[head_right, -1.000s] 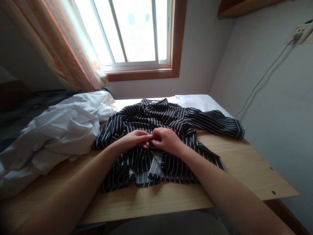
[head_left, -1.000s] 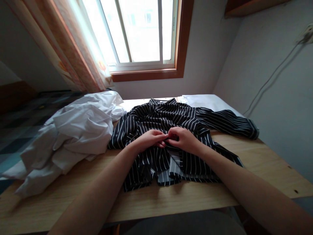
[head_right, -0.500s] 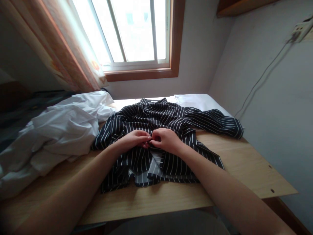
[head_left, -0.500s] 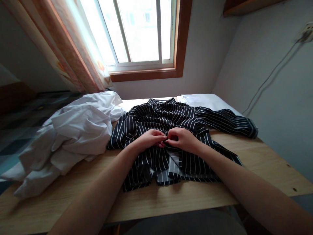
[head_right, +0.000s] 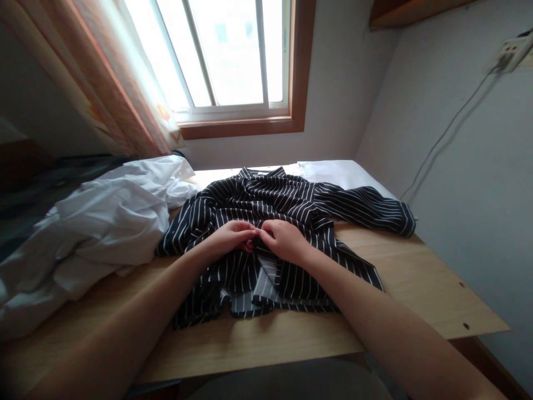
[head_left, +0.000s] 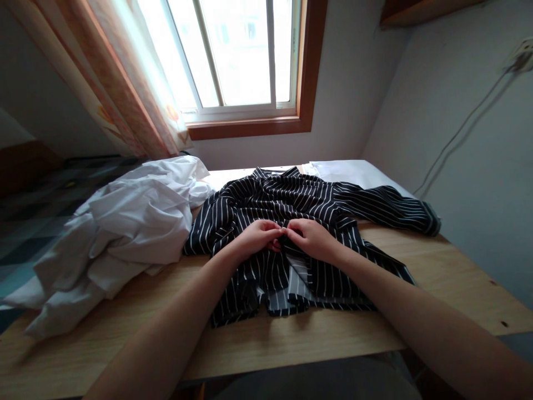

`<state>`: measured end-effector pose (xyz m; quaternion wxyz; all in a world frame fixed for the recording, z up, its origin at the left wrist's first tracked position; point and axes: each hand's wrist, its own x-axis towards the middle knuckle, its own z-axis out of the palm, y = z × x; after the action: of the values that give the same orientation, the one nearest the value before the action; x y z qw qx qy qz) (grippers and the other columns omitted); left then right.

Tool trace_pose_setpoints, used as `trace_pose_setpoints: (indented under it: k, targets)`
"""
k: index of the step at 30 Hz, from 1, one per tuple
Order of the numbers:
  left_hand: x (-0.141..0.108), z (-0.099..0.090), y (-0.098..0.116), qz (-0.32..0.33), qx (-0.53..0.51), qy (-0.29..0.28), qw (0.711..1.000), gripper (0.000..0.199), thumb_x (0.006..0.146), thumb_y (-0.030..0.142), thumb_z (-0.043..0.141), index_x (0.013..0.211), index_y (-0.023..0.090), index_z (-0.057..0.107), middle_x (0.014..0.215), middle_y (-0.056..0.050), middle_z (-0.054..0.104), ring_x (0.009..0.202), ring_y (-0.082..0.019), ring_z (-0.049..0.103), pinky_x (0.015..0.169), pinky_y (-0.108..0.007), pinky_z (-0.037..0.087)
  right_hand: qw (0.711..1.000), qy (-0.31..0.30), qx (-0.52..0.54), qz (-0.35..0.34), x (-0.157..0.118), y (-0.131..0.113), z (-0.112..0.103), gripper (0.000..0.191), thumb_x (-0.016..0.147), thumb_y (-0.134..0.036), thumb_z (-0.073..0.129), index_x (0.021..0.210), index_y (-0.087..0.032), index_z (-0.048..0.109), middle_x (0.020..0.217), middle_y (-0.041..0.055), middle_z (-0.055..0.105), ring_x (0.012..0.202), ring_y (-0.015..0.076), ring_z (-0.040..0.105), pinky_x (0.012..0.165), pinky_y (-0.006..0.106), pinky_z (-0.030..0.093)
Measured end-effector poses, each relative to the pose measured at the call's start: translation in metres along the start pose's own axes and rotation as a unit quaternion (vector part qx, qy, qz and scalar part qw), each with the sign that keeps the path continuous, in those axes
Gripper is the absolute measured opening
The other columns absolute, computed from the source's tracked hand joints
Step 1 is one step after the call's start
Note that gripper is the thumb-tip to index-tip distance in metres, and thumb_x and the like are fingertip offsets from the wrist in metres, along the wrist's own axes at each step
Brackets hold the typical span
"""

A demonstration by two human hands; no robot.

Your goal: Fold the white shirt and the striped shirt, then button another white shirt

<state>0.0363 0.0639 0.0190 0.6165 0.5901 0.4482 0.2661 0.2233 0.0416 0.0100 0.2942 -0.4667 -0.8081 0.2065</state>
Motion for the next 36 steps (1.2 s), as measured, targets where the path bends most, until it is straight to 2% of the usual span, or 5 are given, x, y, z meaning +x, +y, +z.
trace_pose_setpoints:
  k: [8,16,26,31,36]
  targets:
    - [-0.003,0.012,0.006,0.097,0.155,0.073,0.98,0.015,0.085,0.027,0.061,0.075,0.016,0.062,0.058,0.003,0.059,0.049,-0.01,0.056,0.049,-0.022,0.045,0.999,0.027,0.0,0.029,0.003,0.0,0.003,0.028,0.095,-0.025,0.046,0.067,-0.02,0.047,0.07,0.0007,0.056,0.067,0.0141,0.051,0.064,0.027,0.033]
    - [-0.008,0.023,0.011,0.2,0.334,0.169,0.905,0.016,0.087,0.02,0.053,0.078,0.017,0.065,0.078,-0.003,0.069,0.075,-0.017,0.062,0.071,-0.029,0.046,0.996,0.043,-0.072,0.039,0.0,-0.007,0.003,0.026,0.1,-0.027,0.038,0.077,-0.02,0.05,0.083,0.0044,0.063,0.079,0.0169,0.057,0.071,0.028,0.036]
    - [-0.008,0.028,0.011,0.171,0.293,0.206,0.918,0.016,0.087,0.023,0.052,0.08,0.017,0.064,0.081,-0.004,0.07,0.079,-0.019,0.063,0.076,-0.031,0.046,0.985,0.045,-0.16,0.037,-0.002,-0.018,0.003,0.026,0.101,-0.03,0.036,0.084,-0.02,0.053,0.091,0.009,0.066,0.086,0.0214,0.059,0.076,0.032,0.038]
    - [-0.006,0.023,0.01,0.169,0.26,0.172,0.935,0.017,0.087,0.028,0.055,0.081,0.017,0.065,0.077,-0.003,0.068,0.075,-0.018,0.061,0.071,-0.028,0.046,0.995,0.057,-0.079,0.033,0.001,-0.01,0.006,0.023,0.098,-0.026,0.038,0.079,-0.021,0.05,0.086,0.0062,0.063,0.081,0.0187,0.056,0.074,0.03,0.038]
    - [-0.007,0.021,0.011,0.193,0.334,0.17,0.907,0.017,0.089,0.026,0.052,0.079,0.017,0.062,0.078,-0.003,0.065,0.076,-0.018,0.059,0.075,-0.03,0.045,0.996,0.066,0.056,0.032,0.005,-0.002,0.005,0.027,0.094,-0.026,0.042,0.069,-0.021,0.045,0.071,0.0003,0.055,0.069,0.0149,0.05,0.066,0.028,0.036]
